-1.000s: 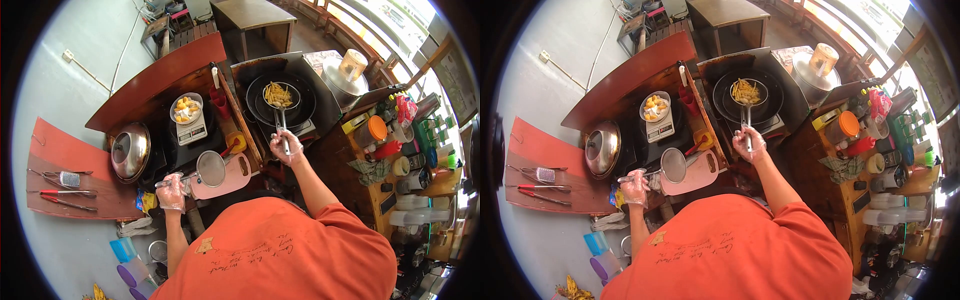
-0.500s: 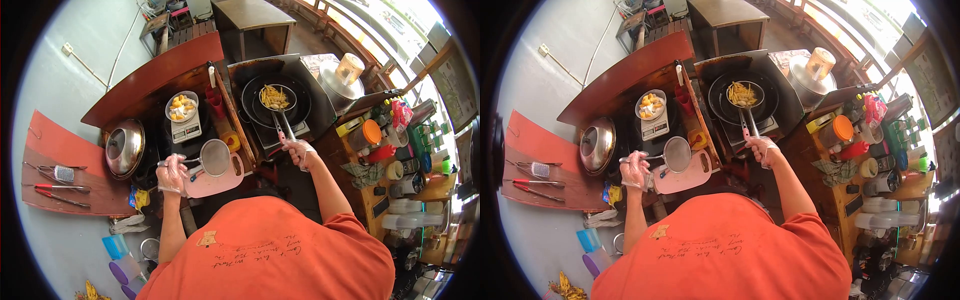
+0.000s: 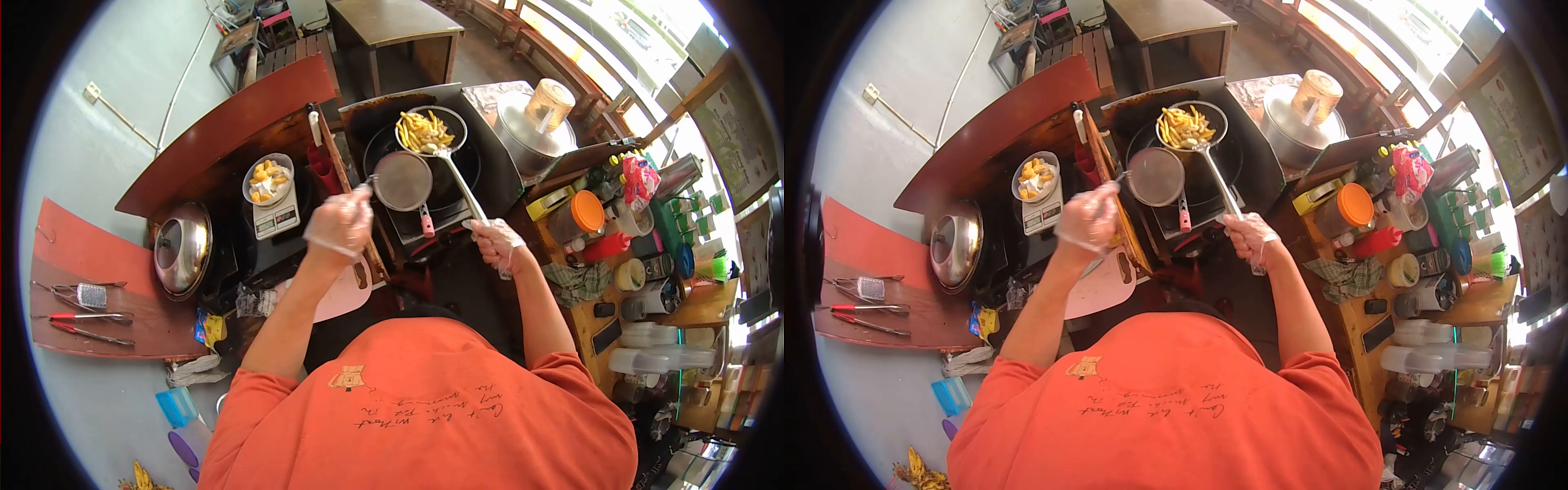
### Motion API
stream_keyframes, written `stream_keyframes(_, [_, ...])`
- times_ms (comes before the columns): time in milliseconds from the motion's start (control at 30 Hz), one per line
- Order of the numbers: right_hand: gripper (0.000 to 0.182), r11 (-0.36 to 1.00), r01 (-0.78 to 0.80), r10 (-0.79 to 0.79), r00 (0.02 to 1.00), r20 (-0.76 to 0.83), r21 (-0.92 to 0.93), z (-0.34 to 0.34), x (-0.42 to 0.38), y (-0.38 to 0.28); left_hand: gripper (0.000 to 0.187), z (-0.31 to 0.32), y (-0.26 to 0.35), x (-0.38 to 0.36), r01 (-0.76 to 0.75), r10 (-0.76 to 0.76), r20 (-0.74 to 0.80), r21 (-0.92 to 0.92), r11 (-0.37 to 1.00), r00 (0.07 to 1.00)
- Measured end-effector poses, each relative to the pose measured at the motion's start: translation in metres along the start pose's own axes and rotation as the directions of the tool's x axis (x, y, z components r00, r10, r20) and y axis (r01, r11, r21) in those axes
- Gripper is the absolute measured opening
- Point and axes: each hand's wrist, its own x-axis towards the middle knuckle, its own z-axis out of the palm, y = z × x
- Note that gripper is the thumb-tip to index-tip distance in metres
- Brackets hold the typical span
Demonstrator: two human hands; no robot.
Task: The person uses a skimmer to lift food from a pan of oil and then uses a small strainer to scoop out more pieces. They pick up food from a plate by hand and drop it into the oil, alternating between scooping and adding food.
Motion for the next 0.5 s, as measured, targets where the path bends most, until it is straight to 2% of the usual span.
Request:
stream_keyframes(100, [0.028,1.000,-0.004,0.003,0.999,0.037,0.024,-0.012,-0.004,-0.021,0.021,0.056,0.007,0.004,-0.055,0.037,0.198,0.087,0.995,0.980])
stream_keyframes(233, [0.027,0.998,-0.023,0.020,0.998,0.052,0.058,-0.023,-0.006,-0.040,0.026,0.122,0.005,0.010,-0.155,0.099,0.256,0.211,0.965,0.962])
stream_keyframes(333, [0.028,0.997,-0.037,0.033,0.998,0.061,0.061,-0.032,-0.003,-0.043,0.035,0.151,0.012,0.017,-0.210,0.037,0.471,0.319,0.924,0.881])
stream_keyframes(367, [0.030,0.998,-0.040,0.036,0.997,0.067,0.053,-0.035,-0.002,-0.044,0.035,0.157,0.014,0.019,-0.213,0.039,0.475,0.318,0.924,0.879])
stream_keyframes(433, [0.028,0.996,-0.048,0.042,0.996,0.078,0.069,-0.042,0.000,-0.044,0.039,0.174,0.011,0.019,-0.251,-0.001,0.596,0.339,0.907,0.803])
stream_keyframes(500, [0.027,0.995,-0.057,0.049,0.995,0.088,0.087,-0.048,0.001,-0.045,0.033,0.183,0.008,0.021,-0.257,0.002,0.597,0.342,0.904,0.802])
